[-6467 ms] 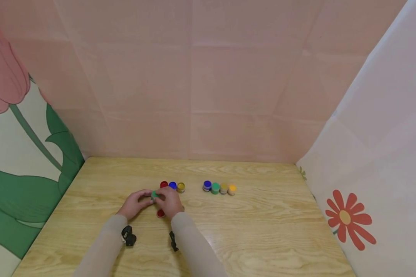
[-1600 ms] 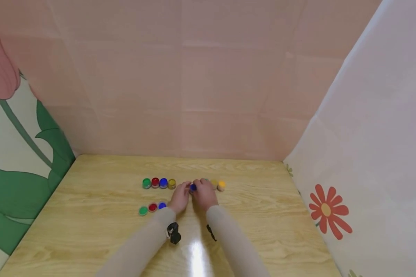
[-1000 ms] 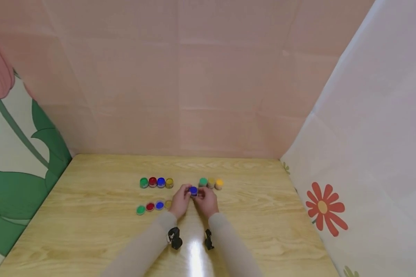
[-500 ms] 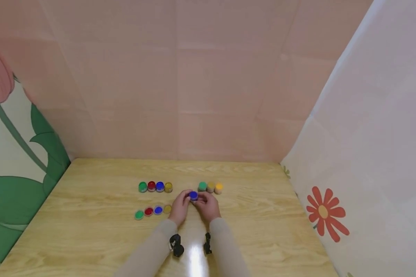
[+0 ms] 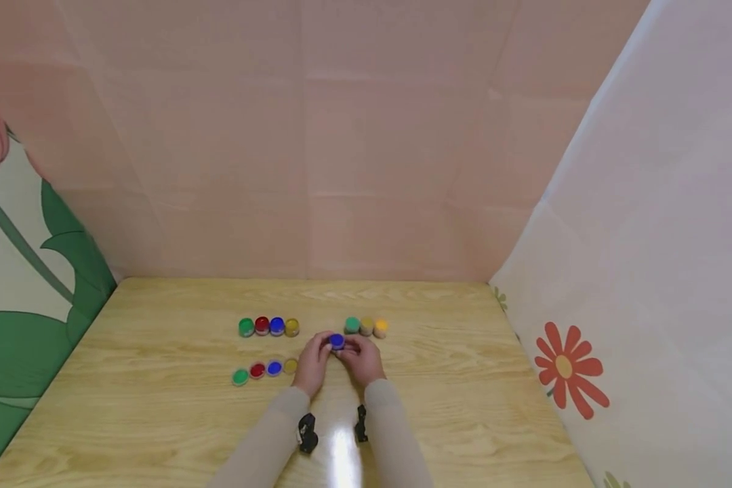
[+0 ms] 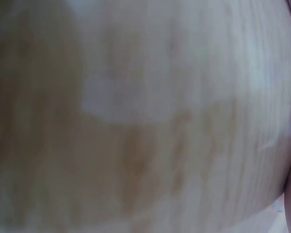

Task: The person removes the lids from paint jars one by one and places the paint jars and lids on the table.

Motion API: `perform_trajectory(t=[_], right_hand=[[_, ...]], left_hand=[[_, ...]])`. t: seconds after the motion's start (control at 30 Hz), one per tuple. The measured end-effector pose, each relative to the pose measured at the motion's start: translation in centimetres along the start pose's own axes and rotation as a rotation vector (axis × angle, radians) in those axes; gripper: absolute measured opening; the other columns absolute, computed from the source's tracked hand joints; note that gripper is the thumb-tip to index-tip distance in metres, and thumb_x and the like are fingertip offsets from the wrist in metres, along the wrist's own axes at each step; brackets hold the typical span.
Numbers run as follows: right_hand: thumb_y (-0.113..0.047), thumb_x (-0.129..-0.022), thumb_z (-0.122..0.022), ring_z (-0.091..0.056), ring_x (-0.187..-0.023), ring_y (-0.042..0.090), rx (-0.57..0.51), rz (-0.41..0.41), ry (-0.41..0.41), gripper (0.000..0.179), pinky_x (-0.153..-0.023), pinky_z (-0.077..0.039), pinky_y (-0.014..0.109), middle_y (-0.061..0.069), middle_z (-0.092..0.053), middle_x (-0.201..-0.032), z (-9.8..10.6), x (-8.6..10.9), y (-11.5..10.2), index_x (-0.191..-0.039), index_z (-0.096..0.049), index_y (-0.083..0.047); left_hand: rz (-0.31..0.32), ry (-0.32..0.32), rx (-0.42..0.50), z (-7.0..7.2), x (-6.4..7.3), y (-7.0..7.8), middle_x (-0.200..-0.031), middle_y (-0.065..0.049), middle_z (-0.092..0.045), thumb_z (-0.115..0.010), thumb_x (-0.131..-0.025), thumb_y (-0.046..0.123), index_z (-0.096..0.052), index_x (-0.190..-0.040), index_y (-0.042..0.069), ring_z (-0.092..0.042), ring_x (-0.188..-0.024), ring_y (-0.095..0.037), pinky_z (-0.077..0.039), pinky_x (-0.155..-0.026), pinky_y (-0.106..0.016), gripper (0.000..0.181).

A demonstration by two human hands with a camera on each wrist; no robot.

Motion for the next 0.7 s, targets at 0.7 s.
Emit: perform_trajectory(t=[0.7], right_hand=[[0.002,-0.09,-0.075,-0.07,-0.1,0.031,-0.025,0.019,-0.025,0.027,-0.086,-0.06,0.032,0.02,-0.071,-0.106,-0.47,-0.26,0.33,-0.115,-0.068,0.008]], left_hand=[[-0.036,-0.009,-0.007,-0.29,0.0,0.1,-0.126,-0.024,-0.06,-0.053,-0.103,0.0,-0.056,-0.132,-0.003,-0.062,-0.116,-0.039,-0.052,-0.101,-0.05,0.029]])
Point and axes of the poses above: each hand's wrist, its own x-axis away from the middle knuckle, its own z-axis out of the back of the hand, y = z × x, the point moved 10 cm from there along -x, towards the middle knuckle
